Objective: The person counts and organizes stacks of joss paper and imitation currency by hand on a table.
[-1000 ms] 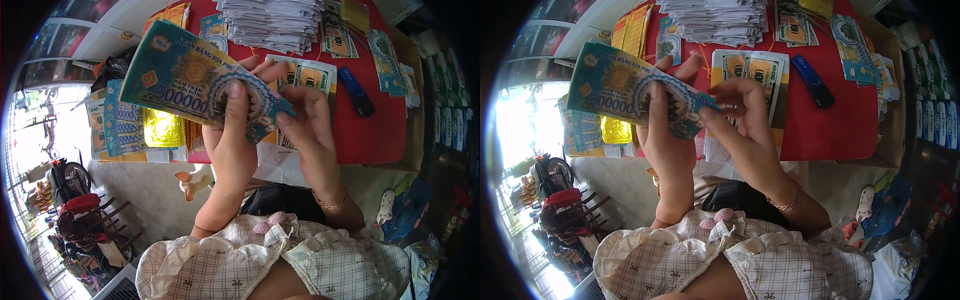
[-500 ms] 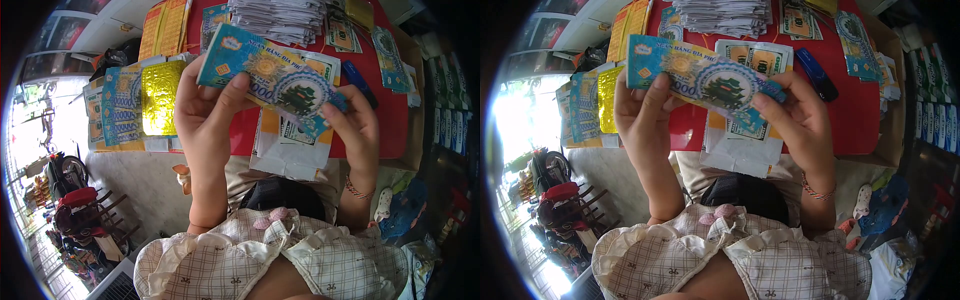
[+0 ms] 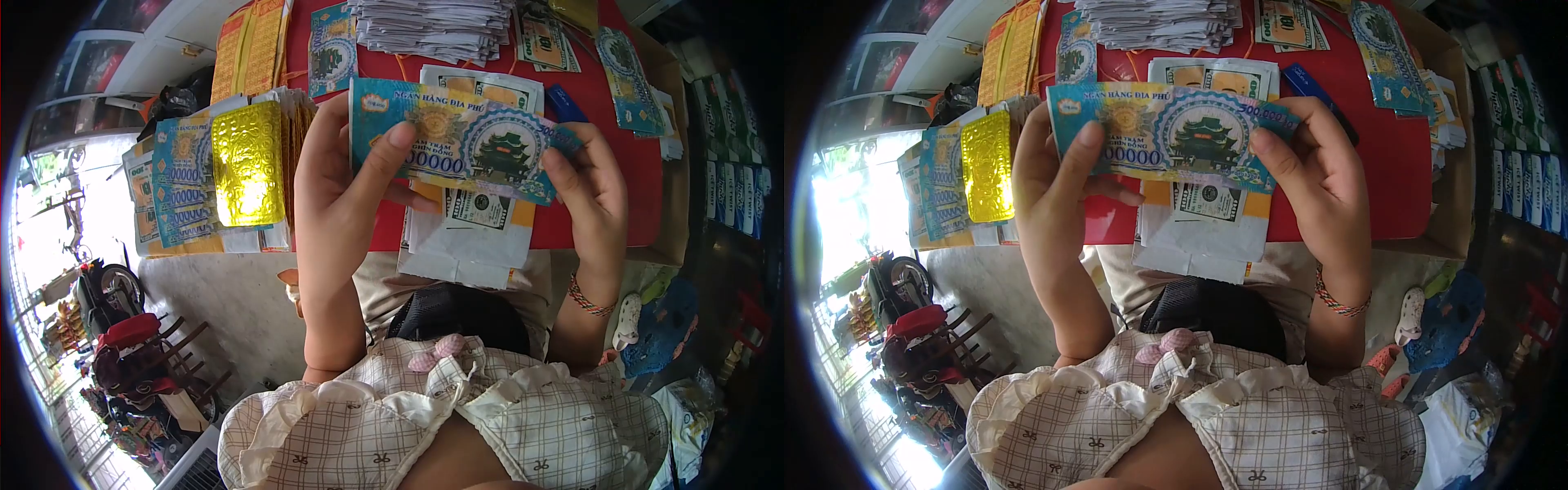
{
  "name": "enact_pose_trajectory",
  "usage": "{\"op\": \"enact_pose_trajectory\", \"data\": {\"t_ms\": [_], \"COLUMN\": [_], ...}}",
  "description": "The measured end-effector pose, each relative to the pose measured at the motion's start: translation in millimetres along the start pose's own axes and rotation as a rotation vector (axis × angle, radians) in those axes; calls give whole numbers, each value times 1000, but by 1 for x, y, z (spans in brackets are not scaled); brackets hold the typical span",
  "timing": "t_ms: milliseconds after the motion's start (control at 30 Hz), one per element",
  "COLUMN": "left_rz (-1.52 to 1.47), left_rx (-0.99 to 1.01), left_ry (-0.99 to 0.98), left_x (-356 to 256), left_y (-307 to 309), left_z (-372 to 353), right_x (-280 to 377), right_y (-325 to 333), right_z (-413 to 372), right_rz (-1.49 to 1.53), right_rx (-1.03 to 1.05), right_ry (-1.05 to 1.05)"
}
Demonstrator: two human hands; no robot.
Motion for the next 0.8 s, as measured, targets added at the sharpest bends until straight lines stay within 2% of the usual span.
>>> {"op": "enact_pose_trajectory", "data": {"t_ms": [233,367,667,733,800], "left_rz": [-88,-111,-73,-64,-55], "left_rx": [63,100,34,17,-1], "left_ry": [58,82,-26,-18,-9], "left_x": [14,19,15,14,15], "left_y": [-8,-9,-3,-3,-3], "left_z": [-1,-2,4,4,3], "right_x": [-3,-5,-4,-6,-4], "right_y": [-12,-13,-3,4,4], "right_z": [2,4,6,6,4], "right_rz": [149,190,115,21,-22], "right_rx": [-120,-106,-51,15,-9], "right_ry": [-64,-79,-72,-94,-106]}}
Point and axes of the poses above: each hand's wrist, its own z-axis towards the middle knuckle, its own y-axis out of the back of the hand, x = y × z, the point moved 1 cm from there along z, towards the middle knuckle, and after that the axes turned 3 degrees about -y, right-handed, at the moved point
